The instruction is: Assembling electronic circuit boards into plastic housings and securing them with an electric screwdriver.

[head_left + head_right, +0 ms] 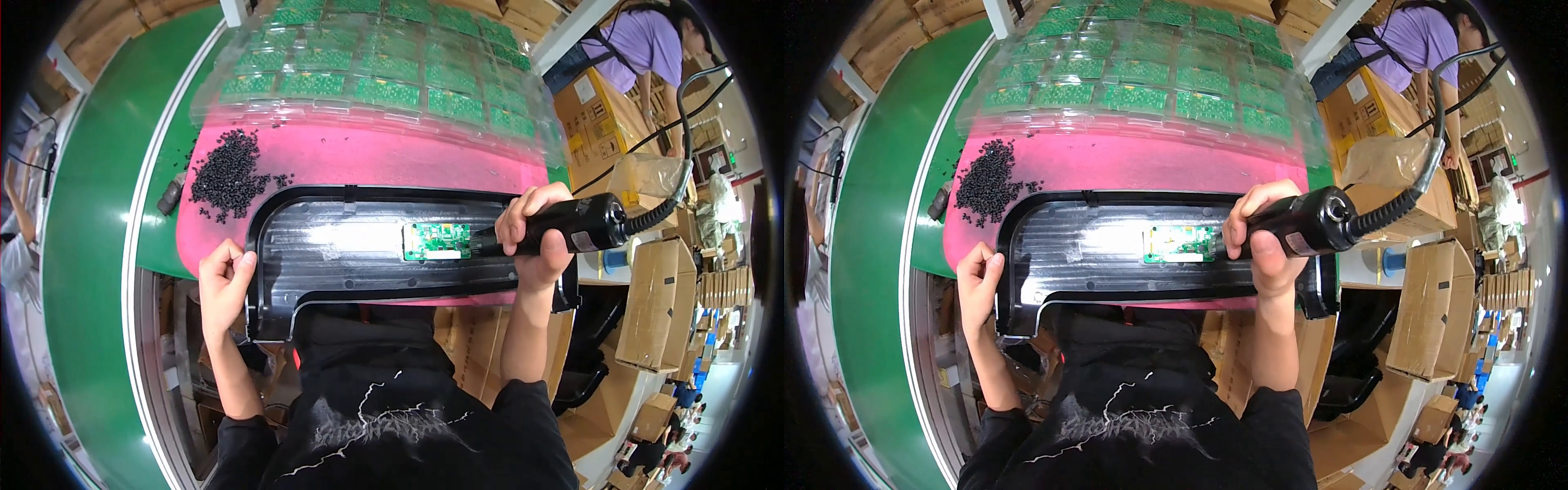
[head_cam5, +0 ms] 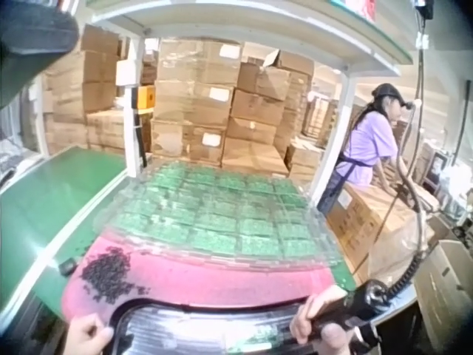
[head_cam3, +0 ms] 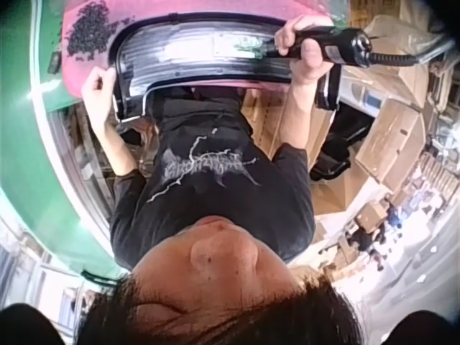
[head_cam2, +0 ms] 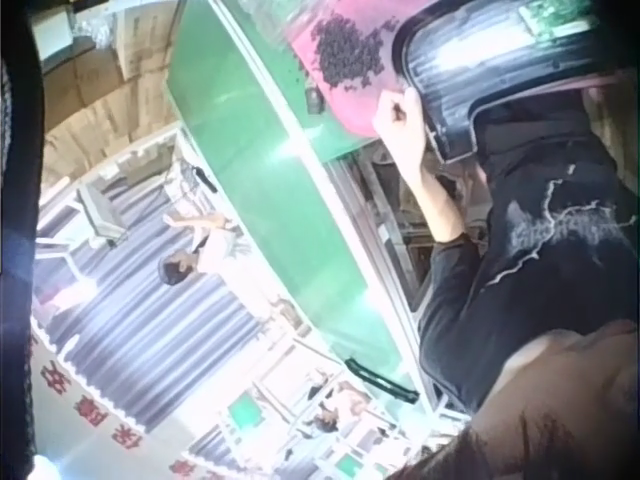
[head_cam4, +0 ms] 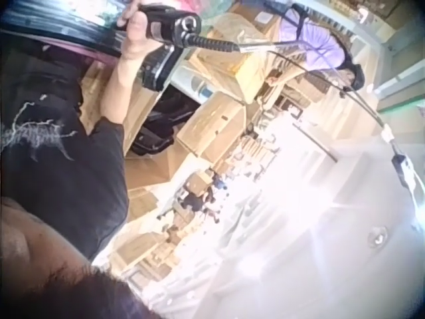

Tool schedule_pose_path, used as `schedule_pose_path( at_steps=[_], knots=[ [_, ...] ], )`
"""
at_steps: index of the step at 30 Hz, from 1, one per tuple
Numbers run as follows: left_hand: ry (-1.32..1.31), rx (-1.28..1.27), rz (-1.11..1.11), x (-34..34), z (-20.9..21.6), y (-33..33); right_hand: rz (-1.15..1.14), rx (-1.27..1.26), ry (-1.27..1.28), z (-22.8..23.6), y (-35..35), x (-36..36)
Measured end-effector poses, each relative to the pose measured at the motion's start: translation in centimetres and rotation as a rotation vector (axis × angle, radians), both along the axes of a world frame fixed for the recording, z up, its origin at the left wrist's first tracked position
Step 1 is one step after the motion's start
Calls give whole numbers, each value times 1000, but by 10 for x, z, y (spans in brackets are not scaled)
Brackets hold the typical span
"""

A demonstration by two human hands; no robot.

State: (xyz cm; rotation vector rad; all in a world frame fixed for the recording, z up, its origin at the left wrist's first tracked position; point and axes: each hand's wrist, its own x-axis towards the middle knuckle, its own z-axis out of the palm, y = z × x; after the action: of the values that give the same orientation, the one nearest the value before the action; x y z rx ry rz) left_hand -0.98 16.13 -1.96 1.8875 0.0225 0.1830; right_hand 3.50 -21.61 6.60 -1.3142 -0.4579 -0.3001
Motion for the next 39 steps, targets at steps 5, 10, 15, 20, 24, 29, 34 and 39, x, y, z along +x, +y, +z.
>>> schedule_pose_path(
  at_steps=[5, 10, 15, 20, 24, 29, 34, 39],
  knots=[
    [178, 82, -107, -24, 13, 2, -6, 13, 125, 8, -7, -9],
    [429, -249, -255, -59, 9, -2, 347, 84, 71, 1, -33, 4],
    [333, -261, -312, -72, -23, 7, 387, 84, 64, -1, -23, 4],
    [431, -731, -372, -69, -30, -14, 188, 72, 126, 10, -26, -7],
    [418, -810, -444, -74, -21, -34, -67, 663, 544, 15, -45, 3],
    [425, -966, -262, -95, -47, -46, -64, 661, 478, 0, -47, 11],
    [107, -1123, -91, -96, -50, -26, -341, 416, 363, 44, -65, -26],
    [-451, -589, 491, -78, -56, 50, -760, -177, 179, 24, -162, -85]
  ],
)
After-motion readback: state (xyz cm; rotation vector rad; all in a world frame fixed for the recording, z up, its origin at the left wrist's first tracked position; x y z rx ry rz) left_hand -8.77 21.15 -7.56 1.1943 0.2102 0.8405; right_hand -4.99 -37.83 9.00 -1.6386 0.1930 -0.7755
